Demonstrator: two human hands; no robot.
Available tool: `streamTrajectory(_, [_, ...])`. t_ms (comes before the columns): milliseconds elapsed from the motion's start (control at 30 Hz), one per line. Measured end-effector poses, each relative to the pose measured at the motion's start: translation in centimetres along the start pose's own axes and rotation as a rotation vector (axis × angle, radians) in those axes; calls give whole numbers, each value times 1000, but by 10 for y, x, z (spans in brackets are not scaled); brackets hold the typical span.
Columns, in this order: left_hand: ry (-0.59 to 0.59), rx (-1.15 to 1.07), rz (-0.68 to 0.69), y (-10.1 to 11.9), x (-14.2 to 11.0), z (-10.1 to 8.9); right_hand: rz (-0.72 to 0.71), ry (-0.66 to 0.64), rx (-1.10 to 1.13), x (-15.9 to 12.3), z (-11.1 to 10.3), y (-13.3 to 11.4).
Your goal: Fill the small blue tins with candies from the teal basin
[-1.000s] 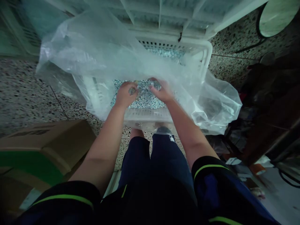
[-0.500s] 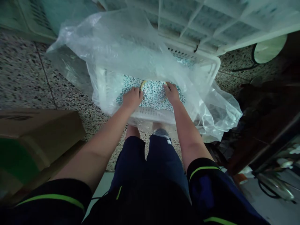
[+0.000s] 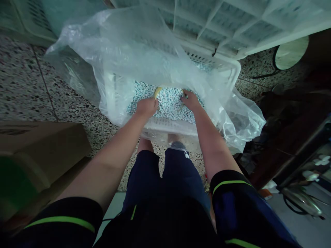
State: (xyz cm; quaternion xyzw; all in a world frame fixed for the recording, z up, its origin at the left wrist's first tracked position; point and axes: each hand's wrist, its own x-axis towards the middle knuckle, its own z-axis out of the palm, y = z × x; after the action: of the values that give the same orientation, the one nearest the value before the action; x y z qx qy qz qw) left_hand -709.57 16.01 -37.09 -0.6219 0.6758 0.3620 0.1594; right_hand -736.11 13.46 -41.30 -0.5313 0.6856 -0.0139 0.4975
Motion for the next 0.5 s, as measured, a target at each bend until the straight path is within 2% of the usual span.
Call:
streamTrajectory(167, [-6, 52, 28, 6, -6, -9, 240, 45, 316, -17, 24, -13])
streamTrajectory(367, [14, 7, 19, 4, -2, -10, 306, 30, 480, -31, 38, -25])
streamTrajectory(500, [54, -77, 14, -4, 2, -7, 423, 122, 794, -22, 44, -14])
